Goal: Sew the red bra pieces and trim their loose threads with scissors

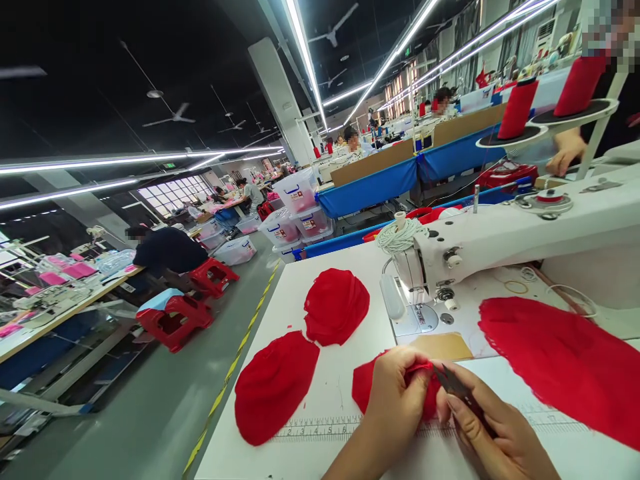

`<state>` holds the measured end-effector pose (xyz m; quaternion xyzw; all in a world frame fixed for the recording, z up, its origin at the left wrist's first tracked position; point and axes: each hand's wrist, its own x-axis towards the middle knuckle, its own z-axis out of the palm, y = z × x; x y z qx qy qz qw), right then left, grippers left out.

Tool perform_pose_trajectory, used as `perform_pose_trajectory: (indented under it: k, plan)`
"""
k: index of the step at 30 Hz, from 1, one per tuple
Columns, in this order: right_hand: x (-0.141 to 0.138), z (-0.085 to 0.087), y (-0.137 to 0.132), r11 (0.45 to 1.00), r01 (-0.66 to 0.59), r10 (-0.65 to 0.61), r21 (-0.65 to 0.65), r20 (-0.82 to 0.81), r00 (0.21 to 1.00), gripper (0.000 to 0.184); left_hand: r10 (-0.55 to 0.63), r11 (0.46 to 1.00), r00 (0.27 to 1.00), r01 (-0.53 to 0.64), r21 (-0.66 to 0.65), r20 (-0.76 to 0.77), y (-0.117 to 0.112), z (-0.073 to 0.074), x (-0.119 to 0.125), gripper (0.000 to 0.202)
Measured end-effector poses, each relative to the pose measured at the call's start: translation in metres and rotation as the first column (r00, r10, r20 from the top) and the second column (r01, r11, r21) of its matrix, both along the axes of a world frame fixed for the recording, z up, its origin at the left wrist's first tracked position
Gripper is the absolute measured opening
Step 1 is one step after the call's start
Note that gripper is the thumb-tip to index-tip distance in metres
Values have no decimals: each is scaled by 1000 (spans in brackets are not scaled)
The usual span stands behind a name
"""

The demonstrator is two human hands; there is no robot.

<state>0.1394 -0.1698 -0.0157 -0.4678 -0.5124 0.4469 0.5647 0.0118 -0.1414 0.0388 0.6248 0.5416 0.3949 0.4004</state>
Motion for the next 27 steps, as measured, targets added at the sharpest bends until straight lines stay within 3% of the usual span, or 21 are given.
perform_pose_trajectory:
  k: [4,7,11,14,20,23,27]
  plan:
    - [-1,1,-4,1000,10,-10,22,2,1000,37,3,1000,998,-2,12,-58,-2,-6,-1,20]
    - [1,2,-4,996,-15,12,-88,-42,999,39,8,1000,996,-6,20,-88,-2,-5,-3,20]
    - [2,7,-2,964,-62,15,-258,-180,983,52,-129,990,991,131,-59,38,-3,6,-4,18]
    - [1,10,0,962,-57,-8,-266,-237,971,51,-160,987,987,160,1,20,-5,11,-3,20]
    - [7,5,0,988,-79,67,-136,-91,994,43,-125,987,981,139,85,-148,-5,5,-1,26]
    - [6,3,-6,995,-69,62,75,95,994,31,-51,990,960,85,111,-277,-4,-3,0,28]
    - [-2,12,-18,863,-124,17,490,218,976,33,62,989,901,2,146,-430,1,-17,0,19]
